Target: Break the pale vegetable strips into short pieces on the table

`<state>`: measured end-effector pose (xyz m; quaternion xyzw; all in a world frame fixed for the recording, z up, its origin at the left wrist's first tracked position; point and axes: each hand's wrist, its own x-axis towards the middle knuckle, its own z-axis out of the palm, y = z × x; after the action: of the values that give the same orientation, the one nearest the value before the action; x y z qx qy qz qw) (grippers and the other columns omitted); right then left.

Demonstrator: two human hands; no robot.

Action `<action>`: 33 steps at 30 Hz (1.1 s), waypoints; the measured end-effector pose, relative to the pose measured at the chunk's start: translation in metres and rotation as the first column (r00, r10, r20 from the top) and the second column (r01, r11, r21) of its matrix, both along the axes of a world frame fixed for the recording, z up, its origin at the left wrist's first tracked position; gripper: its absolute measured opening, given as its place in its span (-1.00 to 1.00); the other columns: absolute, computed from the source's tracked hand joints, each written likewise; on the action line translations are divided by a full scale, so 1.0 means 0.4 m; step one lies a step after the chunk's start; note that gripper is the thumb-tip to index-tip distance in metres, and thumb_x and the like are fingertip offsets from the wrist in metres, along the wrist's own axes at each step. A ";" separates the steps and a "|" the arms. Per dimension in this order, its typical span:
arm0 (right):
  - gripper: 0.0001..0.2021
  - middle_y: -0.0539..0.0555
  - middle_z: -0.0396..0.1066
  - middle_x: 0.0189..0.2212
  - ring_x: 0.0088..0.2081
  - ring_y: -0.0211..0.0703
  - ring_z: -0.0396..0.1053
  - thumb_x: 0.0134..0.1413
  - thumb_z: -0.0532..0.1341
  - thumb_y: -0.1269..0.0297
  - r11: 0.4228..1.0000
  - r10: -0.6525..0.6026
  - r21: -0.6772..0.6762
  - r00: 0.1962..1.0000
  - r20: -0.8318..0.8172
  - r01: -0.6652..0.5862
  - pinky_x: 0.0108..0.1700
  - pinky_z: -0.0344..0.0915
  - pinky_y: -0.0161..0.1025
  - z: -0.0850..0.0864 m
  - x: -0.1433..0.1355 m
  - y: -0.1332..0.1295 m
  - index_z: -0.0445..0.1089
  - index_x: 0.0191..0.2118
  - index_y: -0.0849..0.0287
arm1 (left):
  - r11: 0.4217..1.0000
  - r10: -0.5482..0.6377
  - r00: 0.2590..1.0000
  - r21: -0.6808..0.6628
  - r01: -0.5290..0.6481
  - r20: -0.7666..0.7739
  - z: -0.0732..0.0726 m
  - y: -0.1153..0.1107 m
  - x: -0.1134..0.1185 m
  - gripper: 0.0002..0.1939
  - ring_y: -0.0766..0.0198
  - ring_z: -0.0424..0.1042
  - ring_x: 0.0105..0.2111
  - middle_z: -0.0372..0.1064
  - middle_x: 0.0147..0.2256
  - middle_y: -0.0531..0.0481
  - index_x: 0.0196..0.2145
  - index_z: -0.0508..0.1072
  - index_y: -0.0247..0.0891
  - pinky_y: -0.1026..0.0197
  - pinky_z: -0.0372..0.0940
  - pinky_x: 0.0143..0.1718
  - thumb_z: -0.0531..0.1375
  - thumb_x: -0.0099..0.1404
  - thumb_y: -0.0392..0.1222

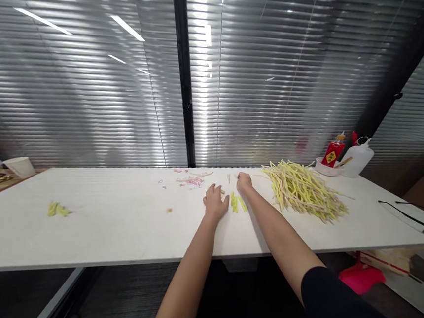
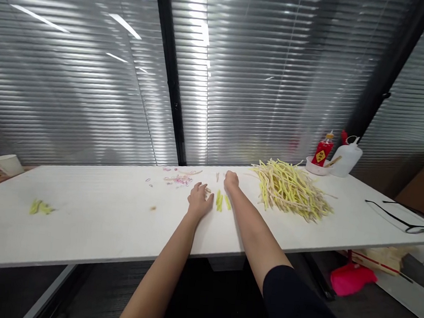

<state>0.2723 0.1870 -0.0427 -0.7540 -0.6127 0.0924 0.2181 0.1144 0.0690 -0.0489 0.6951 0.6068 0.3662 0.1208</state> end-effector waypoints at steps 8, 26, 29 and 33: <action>-0.67 0.04 0.50 -0.24 -0.22 -0.28 0.41 0.00 0.17 0.47 0.966 0.234 0.181 0.927 -0.293 -0.186 -0.14 0.26 -0.41 0.039 -0.072 -0.031 0.43 -0.07 0.19 | 0.844 -0.509 0.782 -0.031 0.535 -0.360 0.028 -0.063 0.050 -0.69 -0.09 0.08 0.13 0.27 0.07 -0.10 -0.11 0.47 -0.04 -0.17 -0.08 0.13 0.13 0.23 0.04; -0.77 -0.04 0.41 -0.49 -0.46 -0.28 0.32 -0.27 0.34 0.20 0.878 0.477 0.467 0.253 -0.842 -0.102 -0.37 0.22 -0.32 -0.097 -0.014 -0.237 0.41 -0.40 0.16 | 0.918 -0.380 0.860 0.251 0.306 0.341 0.005 0.002 0.080 -0.75 0.16 0.39 -0.24 0.43 -0.23 -0.15 -0.21 0.45 -0.25 0.11 0.25 -0.15 0.04 0.32 -0.09; -0.79 -0.02 0.42 -0.49 -0.43 -0.25 0.35 -0.29 0.34 0.24 0.872 0.490 0.472 0.229 -0.841 -0.132 -0.33 0.23 -0.30 -0.088 -0.009 -0.250 0.41 -0.43 0.17 | 0.916 -0.397 0.707 0.206 0.344 0.586 -0.002 0.010 0.079 -0.78 0.27 0.36 -0.42 0.40 -0.40 -0.04 -0.37 0.45 -0.26 0.21 0.24 -0.33 0.17 0.21 -0.04; -0.75 -0.03 0.41 -0.53 -0.48 -0.28 0.31 -0.30 0.38 0.19 0.897 0.442 0.432 0.147 -0.885 -0.096 -0.40 0.17 -0.32 -0.069 -0.002 -0.263 0.39 -0.44 0.19 | 0.924 -0.325 0.521 0.146 0.354 0.789 -0.010 0.026 0.072 -0.75 0.35 0.31 -0.51 0.35 -0.51 0.02 -0.44 0.45 -0.30 0.28 0.19 -0.44 0.28 0.08 -0.04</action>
<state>0.2713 0.0816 -0.0703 -0.3628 -0.4682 0.4968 0.6343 0.1433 0.0794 -0.0527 0.5578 0.3455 0.5978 0.4606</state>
